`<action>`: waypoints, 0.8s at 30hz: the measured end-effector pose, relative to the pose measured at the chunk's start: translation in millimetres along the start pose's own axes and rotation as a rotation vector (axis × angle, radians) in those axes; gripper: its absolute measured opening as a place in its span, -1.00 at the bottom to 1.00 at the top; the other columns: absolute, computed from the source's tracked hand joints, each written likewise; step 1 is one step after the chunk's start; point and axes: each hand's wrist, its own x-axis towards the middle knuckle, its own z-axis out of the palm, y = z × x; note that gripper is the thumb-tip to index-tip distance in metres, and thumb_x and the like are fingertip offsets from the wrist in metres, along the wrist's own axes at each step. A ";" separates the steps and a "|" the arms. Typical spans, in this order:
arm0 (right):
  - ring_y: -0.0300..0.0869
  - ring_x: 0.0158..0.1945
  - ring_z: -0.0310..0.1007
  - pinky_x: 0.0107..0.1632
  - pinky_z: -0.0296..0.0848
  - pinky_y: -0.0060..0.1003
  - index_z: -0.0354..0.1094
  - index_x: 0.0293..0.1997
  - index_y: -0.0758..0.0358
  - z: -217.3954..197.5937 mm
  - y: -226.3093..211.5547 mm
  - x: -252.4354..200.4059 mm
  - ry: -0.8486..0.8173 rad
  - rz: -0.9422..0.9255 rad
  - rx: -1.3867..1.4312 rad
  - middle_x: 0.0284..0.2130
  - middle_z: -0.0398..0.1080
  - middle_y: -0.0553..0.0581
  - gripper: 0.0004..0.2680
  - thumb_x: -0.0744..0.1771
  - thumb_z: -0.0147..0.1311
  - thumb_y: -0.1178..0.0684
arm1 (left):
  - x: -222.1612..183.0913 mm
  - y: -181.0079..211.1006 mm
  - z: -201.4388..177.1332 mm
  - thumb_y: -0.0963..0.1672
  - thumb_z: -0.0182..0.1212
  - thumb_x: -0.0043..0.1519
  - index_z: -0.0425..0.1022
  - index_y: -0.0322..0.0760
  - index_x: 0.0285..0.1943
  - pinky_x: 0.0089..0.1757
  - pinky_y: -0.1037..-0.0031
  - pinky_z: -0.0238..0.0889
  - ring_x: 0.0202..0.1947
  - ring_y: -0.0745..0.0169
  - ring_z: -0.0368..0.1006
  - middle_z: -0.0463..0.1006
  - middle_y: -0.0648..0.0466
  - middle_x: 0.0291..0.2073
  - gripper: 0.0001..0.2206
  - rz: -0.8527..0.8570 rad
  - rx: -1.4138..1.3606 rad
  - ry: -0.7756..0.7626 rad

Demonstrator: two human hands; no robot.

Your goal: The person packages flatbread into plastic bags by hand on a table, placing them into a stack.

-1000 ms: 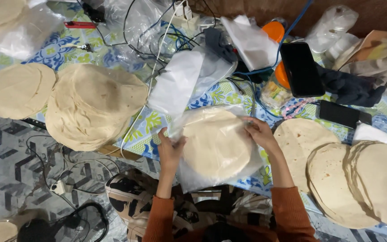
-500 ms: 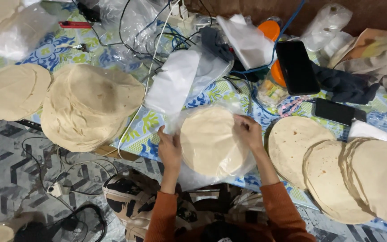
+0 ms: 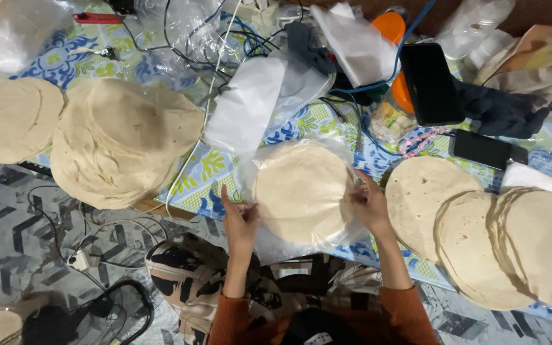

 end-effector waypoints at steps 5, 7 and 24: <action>-0.30 -0.25 0.42 -0.20 0.47 -0.40 0.26 0.36 0.12 -2.2 -5.0 -8.7 0.051 0.018 0.042 -0.25 0.31 0.03 -0.49 0.25 0.12 0.40 | 2.3 6.1 -0.2 -0.27 0.33 0.17 -0.20 -0.42 0.60 -0.33 0.48 0.46 -0.42 0.31 0.52 0.57 0.04 -0.37 -0.14 -0.038 -0.011 -0.040; -0.32 -0.26 0.39 -0.21 0.45 -0.42 0.28 0.35 0.13 -2.5 -7.9 -11.0 0.057 0.028 0.069 -0.26 0.30 0.02 -0.52 0.27 0.15 0.38 | 1.7 10.4 -0.6 -0.27 0.31 0.18 -0.19 -0.41 0.60 -0.35 0.48 0.48 -0.42 0.34 0.52 0.57 0.05 -0.35 -0.16 -0.052 0.006 -0.052; 0.19 0.48 0.04 0.46 -0.09 0.32 0.20 0.37 0.40 102.7 -40.3 10.5 0.058 -0.344 -1.152 0.32 0.19 0.35 -0.56 0.35 -0.01 -0.04 | 31.7 79.9 53.4 -0.17 0.10 0.28 0.47 -0.30 0.14 0.30 0.14 0.08 0.32 -0.06 0.20 0.37 -0.08 0.22 -0.74 0.056 0.703 -0.375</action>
